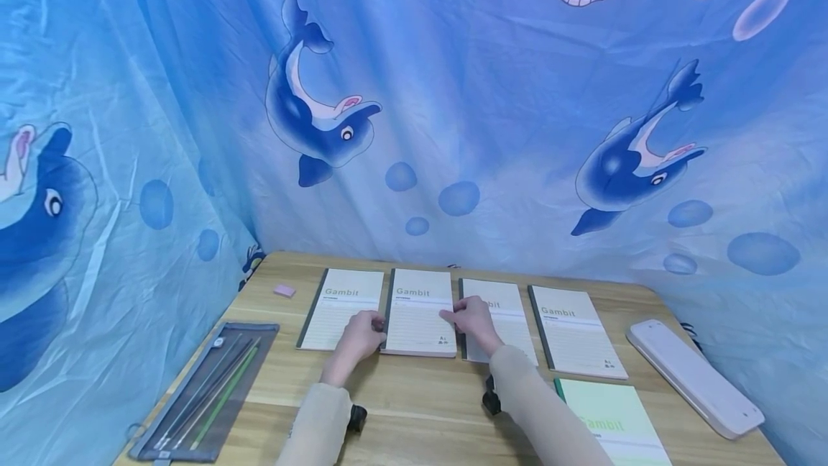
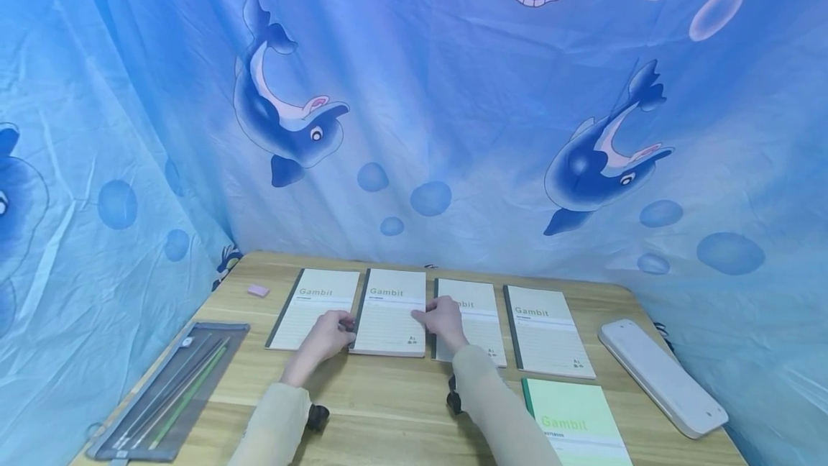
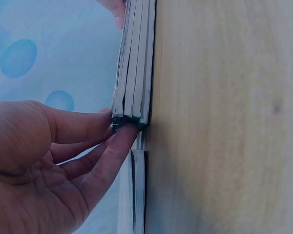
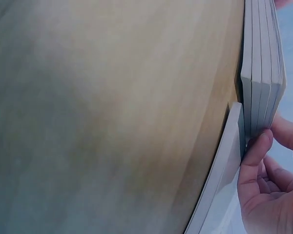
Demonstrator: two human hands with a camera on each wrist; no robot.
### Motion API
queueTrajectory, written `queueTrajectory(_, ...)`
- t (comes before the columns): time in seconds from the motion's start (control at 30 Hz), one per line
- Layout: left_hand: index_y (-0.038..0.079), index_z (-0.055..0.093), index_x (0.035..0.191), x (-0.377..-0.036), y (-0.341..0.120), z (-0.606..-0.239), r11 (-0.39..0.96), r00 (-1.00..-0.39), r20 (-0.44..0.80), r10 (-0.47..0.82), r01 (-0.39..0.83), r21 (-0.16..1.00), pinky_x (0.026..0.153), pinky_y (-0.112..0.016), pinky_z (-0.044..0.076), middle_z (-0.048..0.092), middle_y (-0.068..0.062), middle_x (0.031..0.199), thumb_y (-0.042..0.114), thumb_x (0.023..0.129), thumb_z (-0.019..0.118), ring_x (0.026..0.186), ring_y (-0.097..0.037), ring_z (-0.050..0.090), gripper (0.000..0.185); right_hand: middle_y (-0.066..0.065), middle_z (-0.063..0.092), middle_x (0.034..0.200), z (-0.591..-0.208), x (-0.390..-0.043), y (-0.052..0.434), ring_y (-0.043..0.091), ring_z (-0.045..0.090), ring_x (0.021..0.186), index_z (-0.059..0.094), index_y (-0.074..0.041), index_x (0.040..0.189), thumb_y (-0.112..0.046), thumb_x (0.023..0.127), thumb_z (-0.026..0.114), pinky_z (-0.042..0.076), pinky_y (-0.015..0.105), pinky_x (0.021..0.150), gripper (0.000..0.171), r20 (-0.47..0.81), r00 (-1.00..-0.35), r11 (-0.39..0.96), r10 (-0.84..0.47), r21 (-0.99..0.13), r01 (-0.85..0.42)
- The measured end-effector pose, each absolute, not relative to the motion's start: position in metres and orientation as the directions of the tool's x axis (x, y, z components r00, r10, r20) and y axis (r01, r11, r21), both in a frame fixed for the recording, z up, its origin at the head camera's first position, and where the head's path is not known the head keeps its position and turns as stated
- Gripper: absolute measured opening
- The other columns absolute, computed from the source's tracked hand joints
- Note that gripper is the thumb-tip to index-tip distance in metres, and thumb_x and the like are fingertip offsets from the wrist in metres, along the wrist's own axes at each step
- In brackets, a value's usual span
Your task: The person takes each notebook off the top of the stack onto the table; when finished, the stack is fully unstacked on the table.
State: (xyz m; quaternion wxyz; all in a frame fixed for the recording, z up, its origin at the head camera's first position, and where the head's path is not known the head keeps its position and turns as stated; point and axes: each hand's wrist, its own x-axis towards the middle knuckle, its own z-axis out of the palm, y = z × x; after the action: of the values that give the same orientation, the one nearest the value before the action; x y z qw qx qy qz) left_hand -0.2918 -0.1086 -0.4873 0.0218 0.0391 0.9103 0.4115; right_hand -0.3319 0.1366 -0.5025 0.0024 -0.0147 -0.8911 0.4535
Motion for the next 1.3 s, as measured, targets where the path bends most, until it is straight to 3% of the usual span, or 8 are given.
queueTrajectory(0.27,-0.011,0.064,0.118,-0.291,-0.108,-0.485,0.655,-0.995,-0.004,0.099,0.062,0.753,0.093,-0.050,0.052,0.069,-0.020,0.106,-0.004,0.084,0.070,0.106,-0.038,0.064,0.035,0.003,0.062,0.061,-0.501,-0.329,0.136,0.015,0.057,0.053,0.072,-0.001,0.084,-0.021,0.088,0.077,0.044,0.025,0.048,0.021,0.025,-0.999,0.615,0.026,-0.788,-0.004)
queueTrajectory(0.57,-0.011,0.066,0.114,-0.290,-0.109,-0.487,0.659,-0.994,0.023,0.105,0.087,0.747,0.093,-0.050,0.052,0.069,-0.019,0.103,-0.003,0.084,0.071,0.104,-0.037,0.065,0.032,0.001,0.058,0.056,-0.501,-0.329,0.138,0.013,0.052,0.050,0.068,-0.004,0.075,-0.019,0.090,0.075,0.039,0.025,0.047,0.022,0.027,-0.999,0.615,0.032,-0.789,-0.001)
queueTrajectory(0.8,-0.010,0.067,0.112,-0.290,-0.108,-0.489,0.655,-0.993,0.034,0.111,0.098,0.749,0.091,-0.048,0.053,0.070,-0.019,0.102,-0.002,0.084,0.072,0.100,-0.035,0.065,0.030,0.004,0.062,0.066,-0.497,-0.327,0.141,0.014,0.057,0.056,0.070,0.001,0.089,-0.018,0.087,0.077,0.045,0.025,0.051,0.020,0.049,-0.997,0.623,0.059,-0.782,-0.002)
queueTrajectory(1.3,-0.012,0.065,0.115,-0.287,-0.107,-0.486,0.664,-0.994,0.037,0.107,0.099,0.741,0.095,-0.050,0.051,0.069,-0.023,0.107,-0.010,0.078,0.070,0.108,-0.040,0.063,0.037,0.007,0.062,0.075,-0.492,-0.325,0.170,0.015,0.057,0.062,0.066,0.001,0.089,-0.013,0.088,0.076,0.051,0.026,0.056,0.017,0.008,-0.998,0.537,0.058,-0.843,0.024)
